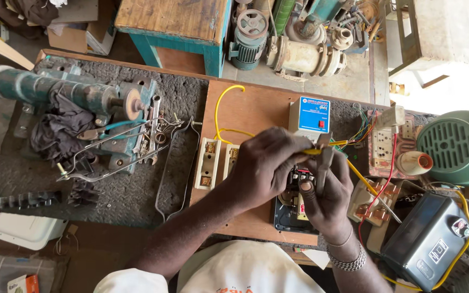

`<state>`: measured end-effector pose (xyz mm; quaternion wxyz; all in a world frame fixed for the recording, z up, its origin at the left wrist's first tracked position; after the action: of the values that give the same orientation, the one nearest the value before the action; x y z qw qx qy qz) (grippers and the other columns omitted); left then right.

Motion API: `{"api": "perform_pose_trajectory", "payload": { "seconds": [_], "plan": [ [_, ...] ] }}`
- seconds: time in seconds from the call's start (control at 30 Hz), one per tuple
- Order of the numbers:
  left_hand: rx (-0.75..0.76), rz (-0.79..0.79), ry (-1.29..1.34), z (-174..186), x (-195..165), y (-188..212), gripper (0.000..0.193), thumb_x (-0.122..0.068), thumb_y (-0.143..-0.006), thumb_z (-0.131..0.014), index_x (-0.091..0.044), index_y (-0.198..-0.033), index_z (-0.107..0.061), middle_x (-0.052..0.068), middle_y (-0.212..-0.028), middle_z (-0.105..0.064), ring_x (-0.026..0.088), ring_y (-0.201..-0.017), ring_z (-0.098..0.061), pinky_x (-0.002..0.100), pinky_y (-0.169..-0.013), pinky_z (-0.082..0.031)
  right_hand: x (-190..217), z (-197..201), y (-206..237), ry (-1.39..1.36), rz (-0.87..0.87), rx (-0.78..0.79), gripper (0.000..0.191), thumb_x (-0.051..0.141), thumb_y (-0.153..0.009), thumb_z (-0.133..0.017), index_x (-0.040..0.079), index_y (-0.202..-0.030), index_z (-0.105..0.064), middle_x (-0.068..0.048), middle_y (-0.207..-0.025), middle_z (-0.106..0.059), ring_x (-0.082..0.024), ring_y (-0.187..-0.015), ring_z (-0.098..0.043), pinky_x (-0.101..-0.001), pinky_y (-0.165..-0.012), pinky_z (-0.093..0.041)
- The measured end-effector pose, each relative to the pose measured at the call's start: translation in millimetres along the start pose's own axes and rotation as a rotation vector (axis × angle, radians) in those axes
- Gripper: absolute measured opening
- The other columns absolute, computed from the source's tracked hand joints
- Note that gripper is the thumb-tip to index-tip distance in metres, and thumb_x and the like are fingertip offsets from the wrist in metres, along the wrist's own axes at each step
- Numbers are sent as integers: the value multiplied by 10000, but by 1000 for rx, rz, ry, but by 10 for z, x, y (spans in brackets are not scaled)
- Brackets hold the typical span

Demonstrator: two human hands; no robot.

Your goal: The person strips the insulation from yellow electrical wires using pliers and then connects them to terminals on a contactor and a blue control box. The person uses a screwdriver to tighten the connections.

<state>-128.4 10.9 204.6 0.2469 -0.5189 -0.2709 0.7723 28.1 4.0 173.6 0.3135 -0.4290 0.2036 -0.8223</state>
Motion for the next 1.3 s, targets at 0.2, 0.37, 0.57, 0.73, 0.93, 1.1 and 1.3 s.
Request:
{"api": "perform_pose_trajectory", "payload": {
  "seconds": [0.2, 0.37, 0.57, 0.73, 0.93, 1.1, 1.3],
  "plan": [
    [316, 62, 423, -131, 242, 25, 180, -16, -974, -673, -39, -1147, -712, 67, -1006, -757, 150, -916, -733, 304, -847, -590, 13, 64, -126, 423, 299, -2, 398, 110, -944, -785, 34, -1311, -651, -229, -1410, -484, -475, -1414, -421, -556, -1170, -466],
    [800, 462, 1035, -424, 534, 241, 182, -21, -984, -600, 20, -1119, -716, -37, -894, -668, 27, -814, -558, 239, -731, -460, -26, 174, -152, 530, 537, 22, 448, 89, -942, -866, 94, -1331, -644, -192, -1439, -505, -449, -1429, -432, -490, -1070, -538],
    [1029, 437, 1050, -539, 409, 290, 191, -132, -1064, -638, 30, -1038, -735, -49, -753, -570, 31, -692, -456, 257, -605, -365, 80, 284, -58, 660, 659, 60, 267, 135, -845, -890, 166, -1044, -715, -92, -1200, -607, -390, -1145, -594, -433, -775, -530],
    [650, 27, 479, -270, 57, 28, 210, -208, -1026, -684, -9, -1057, -627, 43, -792, -572, 149, -731, -551, 307, -668, -464, 80, 356, -33, 619, 459, 103, 281, 193, -720, -821, 13, -901, -704, -144, -1147, -634, -378, -1035, -669, -438, -712, -539],
    [239, -59, 190, -249, -118, -37, 306, -220, -841, -880, -93, -926, -615, 43, -716, -597, 227, -646, -638, 352, -630, -520, 43, 240, 102, 102, 97, 27, 304, 207, -960, -683, -74, -1074, -711, -232, -1255, -599, -297, -1063, -679, -375, -860, -572],
    [181, -91, 88, -296, 44, 22, 257, -141, -817, -860, -97, -876, -614, 19, -723, -604, 205, -679, -668, 332, -597, -531, 91, 107, 274, -214, -15, -94, 382, 330, -995, -639, -52, -977, -645, -227, -1344, -527, -220, -1104, -589, -291, -926, -491],
    [13, 73, 183, -394, 189, 89, 356, -218, -764, -912, -114, -778, -572, 0, -709, -637, 142, -643, -672, 311, -636, -547, -92, -177, 486, -430, -197, -323, 413, 332, -1094, -642, -76, -1157, -639, -124, -1289, -600, -134, -1119, -577, -264, -999, -471]
  ]
}}
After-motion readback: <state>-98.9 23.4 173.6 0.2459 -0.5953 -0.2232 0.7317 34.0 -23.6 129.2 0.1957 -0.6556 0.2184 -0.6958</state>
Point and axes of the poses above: each hand's wrist, its own y-axis away from the middle knuckle, its own z-axis out of the back of the hand, x = y × z, the point moved 8 cm from there along -y, towards the middle knuckle
